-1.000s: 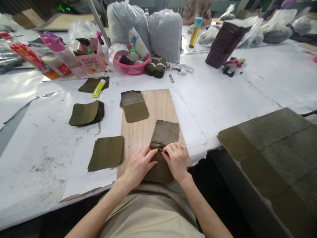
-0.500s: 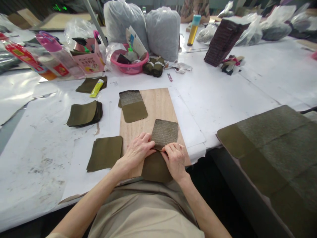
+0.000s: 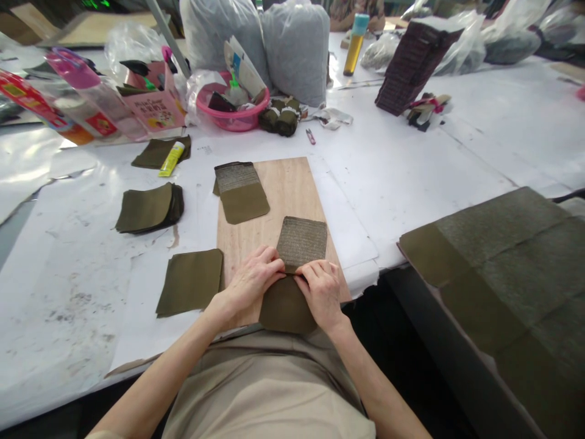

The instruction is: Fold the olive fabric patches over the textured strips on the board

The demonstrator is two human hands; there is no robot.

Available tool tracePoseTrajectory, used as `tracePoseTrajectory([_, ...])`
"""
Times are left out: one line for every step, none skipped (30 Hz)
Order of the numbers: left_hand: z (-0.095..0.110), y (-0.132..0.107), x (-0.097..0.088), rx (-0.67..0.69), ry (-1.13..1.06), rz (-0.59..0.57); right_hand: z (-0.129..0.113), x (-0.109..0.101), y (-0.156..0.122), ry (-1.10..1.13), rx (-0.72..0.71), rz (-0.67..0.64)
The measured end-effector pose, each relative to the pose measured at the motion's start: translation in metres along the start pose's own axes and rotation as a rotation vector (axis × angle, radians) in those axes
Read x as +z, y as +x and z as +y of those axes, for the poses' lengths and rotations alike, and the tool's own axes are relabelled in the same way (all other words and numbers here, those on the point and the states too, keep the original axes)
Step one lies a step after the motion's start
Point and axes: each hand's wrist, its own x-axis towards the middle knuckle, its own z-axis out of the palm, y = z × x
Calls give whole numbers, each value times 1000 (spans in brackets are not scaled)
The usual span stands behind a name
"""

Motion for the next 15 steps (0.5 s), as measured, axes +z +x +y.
tracePoseTrajectory([-1, 0, 0, -13, -17, -7, 1, -1, 0, -19, 4, 0])
tracePoseTrajectory([-2, 1, 0, -22, -31, -13, 2, -2, 0, -37, 14, 3])
tracePoseTrajectory([-4, 0, 1, -26, -41, -19, 4, -4, 0, -53, 29, 8])
tracePoseTrajectory([-5, 0, 1, -28, -51, -24, 7, -5, 0, -64, 46, 14])
tracePoseTrajectory([-6, 0, 1, -28, -60, -25, 9, -7, -1, -72, 63, 22])
tracePoseTrajectory([-7, 0, 2, -26, -70, -25, 13, -9, -2, -78, 77, 32])
tracePoseTrajectory([-8, 0, 2, -23, -81, -20, 17, -11, -3, -84, 87, 40])
tracePoseTrajectory([-9, 0, 3, -19, -94, -14, 21, -14, -4, -88, 93, 48])
tracePoseTrajectory([-10, 0, 4, -15, -107, -6, 26, -16, -5, -91, 97, 53])
tracePoseTrajectory([-10, 1, 4, -10, -119, 2, 30, -19, -7, -94, 101, 55])
tracePoseTrajectory([-11, 1, 4, -4, -128, 9, 34, -22, -8, -94, 105, 55])
tracePoseTrajectory([-12, 1, 4, 1, -134, 16, 37, -25, -10, -92, 112, 55])
tracePoseTrajectory([-12, 1, 4, 6, -136, 20, 40, -28, -10, -86, 119, 58])
tracePoseTrajectory([-13, 1, 4, 11, -136, 21, 40, -30, -11, -75, 127, 65])
tracePoseTrajectory([-13, 1, 4, 14, -135, 22, 40, -31, -11, -58, 128, 76])
